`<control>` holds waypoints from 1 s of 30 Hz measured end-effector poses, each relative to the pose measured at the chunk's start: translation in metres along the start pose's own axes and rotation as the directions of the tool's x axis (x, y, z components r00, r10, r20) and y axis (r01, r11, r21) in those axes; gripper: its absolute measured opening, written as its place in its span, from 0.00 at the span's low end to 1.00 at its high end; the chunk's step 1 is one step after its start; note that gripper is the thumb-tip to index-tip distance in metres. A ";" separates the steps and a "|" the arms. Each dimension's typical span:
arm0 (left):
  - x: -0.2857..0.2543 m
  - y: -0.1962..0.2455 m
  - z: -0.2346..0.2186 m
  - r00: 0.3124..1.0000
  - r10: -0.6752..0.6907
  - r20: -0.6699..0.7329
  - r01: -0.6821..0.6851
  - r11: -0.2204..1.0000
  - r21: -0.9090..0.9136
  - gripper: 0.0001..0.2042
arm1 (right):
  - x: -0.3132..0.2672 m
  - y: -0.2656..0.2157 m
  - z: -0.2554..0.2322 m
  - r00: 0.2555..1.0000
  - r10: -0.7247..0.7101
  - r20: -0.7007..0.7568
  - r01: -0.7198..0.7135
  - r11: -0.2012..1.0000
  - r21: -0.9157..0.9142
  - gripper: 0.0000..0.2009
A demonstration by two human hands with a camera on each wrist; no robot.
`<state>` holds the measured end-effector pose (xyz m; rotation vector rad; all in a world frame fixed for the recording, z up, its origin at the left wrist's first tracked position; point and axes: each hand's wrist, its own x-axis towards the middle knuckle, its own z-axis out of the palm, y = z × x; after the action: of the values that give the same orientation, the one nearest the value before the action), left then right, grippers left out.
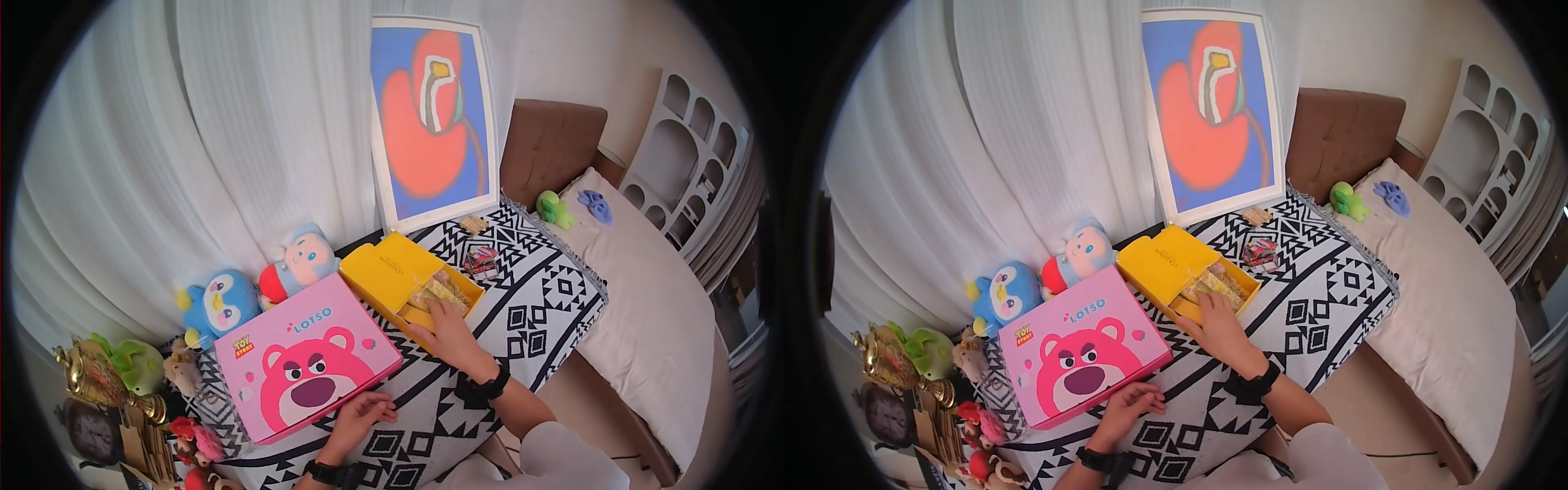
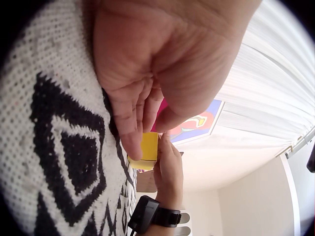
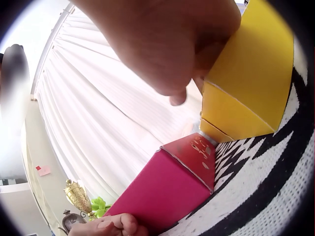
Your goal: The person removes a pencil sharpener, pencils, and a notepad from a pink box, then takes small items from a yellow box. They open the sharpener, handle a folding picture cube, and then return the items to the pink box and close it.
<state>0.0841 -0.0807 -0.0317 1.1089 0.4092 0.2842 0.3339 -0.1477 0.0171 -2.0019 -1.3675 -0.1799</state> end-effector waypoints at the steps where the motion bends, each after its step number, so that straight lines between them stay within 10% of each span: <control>1: 0.000 -0.001 -0.001 1.000 -0.001 0.001 0.001 1.000 0.002 0.10 | -0.002 -0.002 0.000 1.000 0.002 -0.002 -0.002 1.000 0.000 0.21; 6: 0.001 -0.004 -0.003 1.000 0.005 0.012 -0.005 1.000 0.006 0.10 | -0.010 -0.006 -0.010 0.978 -0.161 0.133 0.171 0.983 -0.069 0.16; 25: 0.001 -0.001 -0.001 0.999 0.019 0.028 -0.021 0.998 0.062 0.09 | 0.012 0.017 -0.022 0.939 -0.108 0.326 0.058 0.985 0.161 0.08; 30: 0.000 0.001 -0.002 1.000 -0.003 0.023 0.001 0.997 0.072 0.09 | 0.041 0.063 -0.053 0.971 0.152 -0.183 -0.135 0.986 0.102 0.13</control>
<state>0.0830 -0.0790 -0.0316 1.1807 0.4029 0.2564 0.4197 -0.1616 0.0474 -1.9459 -1.0884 -0.2335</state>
